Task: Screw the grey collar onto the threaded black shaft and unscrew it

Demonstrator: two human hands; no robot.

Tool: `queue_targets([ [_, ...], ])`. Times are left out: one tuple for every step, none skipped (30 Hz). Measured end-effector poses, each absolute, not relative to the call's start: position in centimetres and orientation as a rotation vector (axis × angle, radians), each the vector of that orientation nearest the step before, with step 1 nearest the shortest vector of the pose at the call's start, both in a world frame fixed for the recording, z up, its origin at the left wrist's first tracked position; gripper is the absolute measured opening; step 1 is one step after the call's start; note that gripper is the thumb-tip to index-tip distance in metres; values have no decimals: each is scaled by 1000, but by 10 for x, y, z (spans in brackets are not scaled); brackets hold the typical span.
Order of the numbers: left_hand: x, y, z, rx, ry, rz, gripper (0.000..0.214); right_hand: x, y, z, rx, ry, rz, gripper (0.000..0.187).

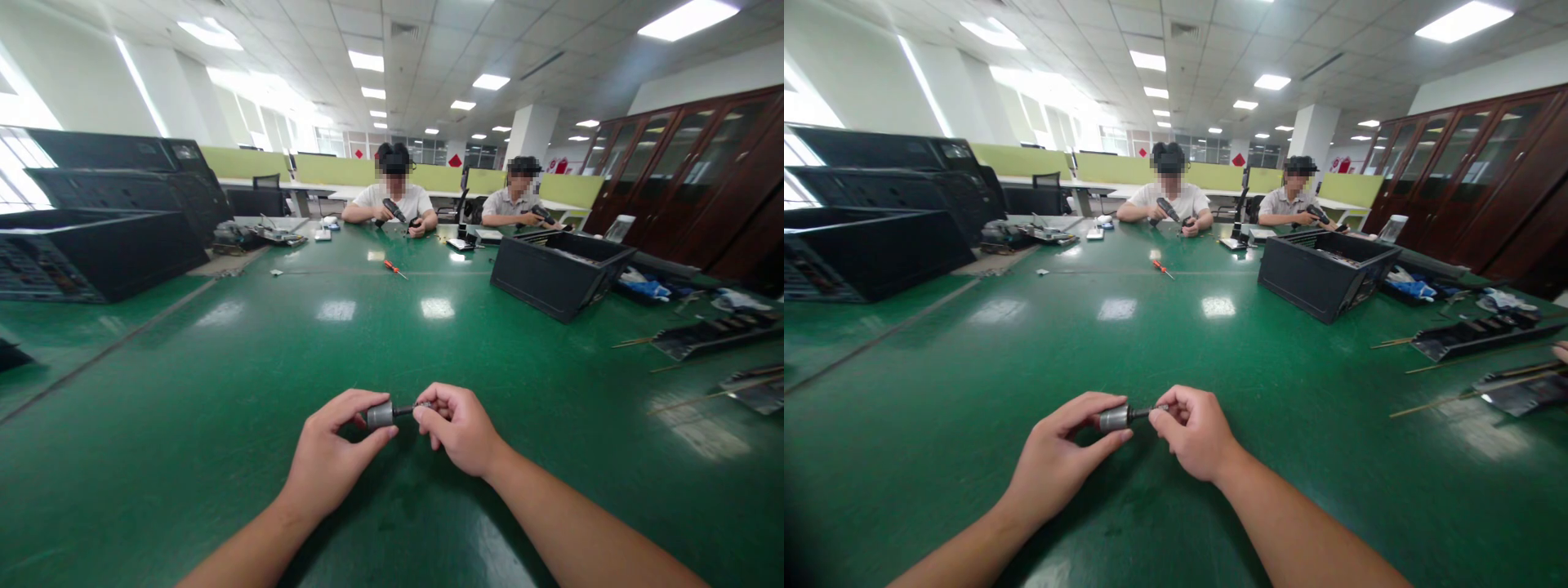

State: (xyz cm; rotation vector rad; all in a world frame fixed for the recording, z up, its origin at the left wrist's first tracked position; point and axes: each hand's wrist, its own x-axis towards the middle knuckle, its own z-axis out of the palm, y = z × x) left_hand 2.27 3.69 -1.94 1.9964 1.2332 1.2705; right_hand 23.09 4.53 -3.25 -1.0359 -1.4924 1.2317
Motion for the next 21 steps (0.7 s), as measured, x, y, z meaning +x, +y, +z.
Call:
queue_targets([
  [22,37,-19,1996,1229,1275,26,231,45,-33,-1038,-1492,1228,14],
  [22,37,-19,1998,1224,1283,26,231,45,-33,-1041,-1493,1226,14],
  [22,37,-19,2002,1219,1292,26,230,45,-33,-1043,-1494,1224,14],
  [22,37,-19,2007,1215,1301,26,230,45,-33,-1044,-1495,1223,14],
  [22,37,-19,2011,1212,1310,26,230,45,-33,-1045,-1497,1223,14],
  [22,37,-19,2013,1209,1317,26,230,45,-33,-1046,-1497,1224,13],
  [22,37,-18,2013,1207,1323,25,230,46,-33,-1047,-1498,1224,13],
  [22,37,-18,2014,1205,1329,25,230,46,-34,-1047,-1497,1224,13],
  [22,37,-18,2014,1203,1333,25,230,46,-34,-1047,-1497,1223,13],
  [23,38,-18,2014,1200,1337,25,231,46,-34,-1048,-1497,1221,13],
  [23,38,-19,2015,1197,1339,25,231,46,-34,-1048,-1497,1219,13],
  [23,38,-19,2016,1196,1340,26,231,46,-33,-1047,-1497,1217,13],
  [23,38,-19,2018,1195,1339,26,231,46,-33,-1046,-1497,1215,13],
  [23,38,-19,2019,1195,1338,26,231,46,-33,-1046,-1498,1215,14],
  [23,38,-19,2020,1194,1337,26,231,46,-33,-1046,-1499,1215,14],
  [23,38,-19,2020,1195,1335,26,231,46,-33,-1046,-1500,1214,14],
  [22,38,-19,2019,1196,1332,26,231,46,-33,-1048,-1501,1212,14],
  [22,37,-19,2016,1198,1331,25,231,46,-33,-1049,-1503,1209,14],
  [22,37,-19,2013,1202,1328,26,231,46,-32,-1051,-1504,1205,14],
  [22,37,-19,2008,1208,1326,26,231,46,-32,-1052,-1505,1202,14],
  [22,37,-19,2004,1216,1322,26,231,46,-32,-1053,-1507,1200,14],
])
